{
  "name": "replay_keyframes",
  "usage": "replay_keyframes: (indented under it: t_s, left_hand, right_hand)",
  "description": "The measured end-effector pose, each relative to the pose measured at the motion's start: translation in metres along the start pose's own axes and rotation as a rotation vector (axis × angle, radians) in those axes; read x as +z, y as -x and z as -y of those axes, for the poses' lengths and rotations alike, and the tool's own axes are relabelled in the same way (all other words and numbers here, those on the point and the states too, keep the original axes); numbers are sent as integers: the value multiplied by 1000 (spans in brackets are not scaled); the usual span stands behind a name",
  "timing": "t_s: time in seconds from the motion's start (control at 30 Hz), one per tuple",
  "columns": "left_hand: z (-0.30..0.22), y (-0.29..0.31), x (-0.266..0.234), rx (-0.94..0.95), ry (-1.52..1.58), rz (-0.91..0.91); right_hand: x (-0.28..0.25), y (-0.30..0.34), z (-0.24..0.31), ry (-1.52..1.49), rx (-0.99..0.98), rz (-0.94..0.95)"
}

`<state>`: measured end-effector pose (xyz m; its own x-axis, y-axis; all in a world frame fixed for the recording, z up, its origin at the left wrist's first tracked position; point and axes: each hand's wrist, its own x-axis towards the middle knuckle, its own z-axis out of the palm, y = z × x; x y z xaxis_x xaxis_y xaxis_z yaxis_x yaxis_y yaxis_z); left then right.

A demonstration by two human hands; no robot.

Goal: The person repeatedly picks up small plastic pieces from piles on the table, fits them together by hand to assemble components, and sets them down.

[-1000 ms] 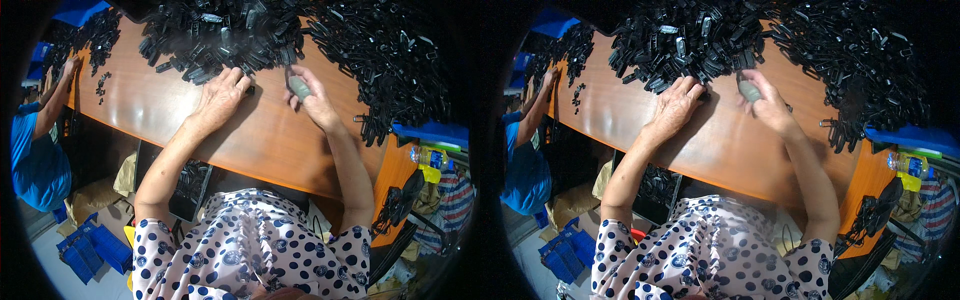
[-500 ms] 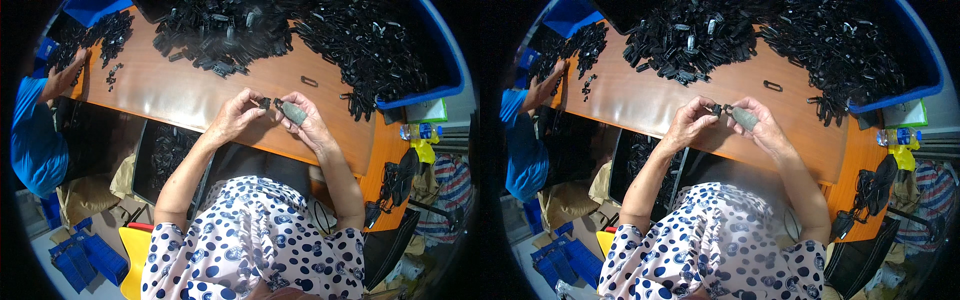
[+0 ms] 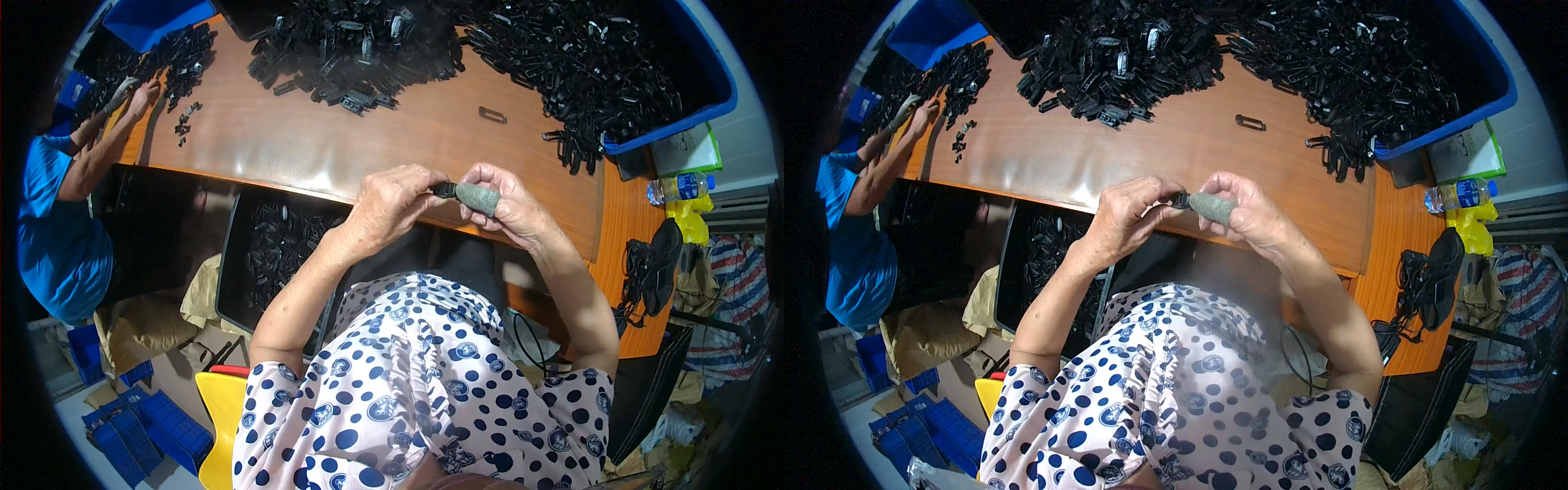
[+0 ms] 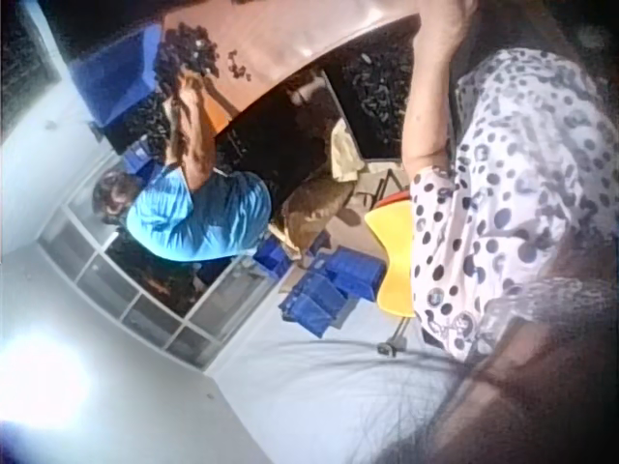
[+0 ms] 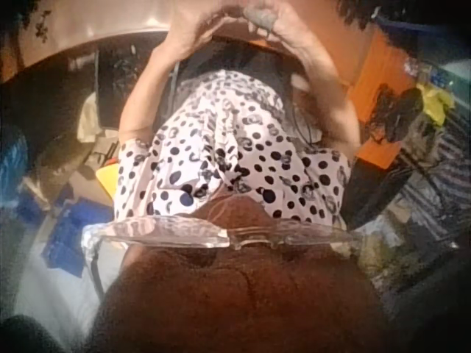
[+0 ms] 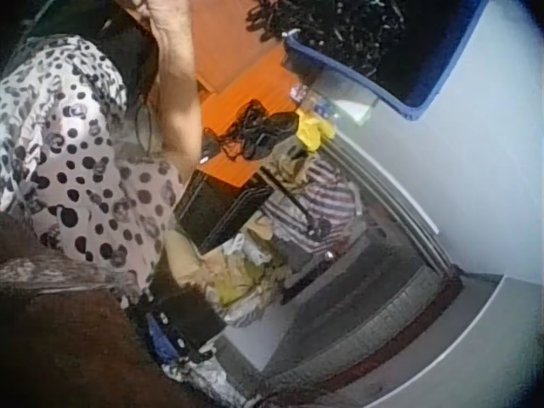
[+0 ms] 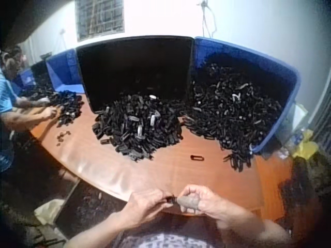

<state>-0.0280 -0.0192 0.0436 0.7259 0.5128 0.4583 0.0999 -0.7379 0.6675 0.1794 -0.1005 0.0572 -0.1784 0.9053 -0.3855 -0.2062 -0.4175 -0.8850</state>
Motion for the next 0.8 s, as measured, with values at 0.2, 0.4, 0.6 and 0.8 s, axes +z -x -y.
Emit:
replay_keyframes:
  t_s: [0.2, 0.4, 0.6, 0.8]
  left_hand:
    - [-13, 8, 6, -54, -41, 77]
    - [-11, 8, 10, -648, 671, 67]
    - [5, -6, 18, -717, 1077, -235]
    - [19, -11, 30, -709, 1058, -373]
  right_hand:
    - [-2, 5, -6, 166, 145, -76]
    - [-11, -9, -25, -276, 201, 170]
    - [1, -34, -21, -189, -64, 149]
    - [10, -52, -24, -435, -59, 88]
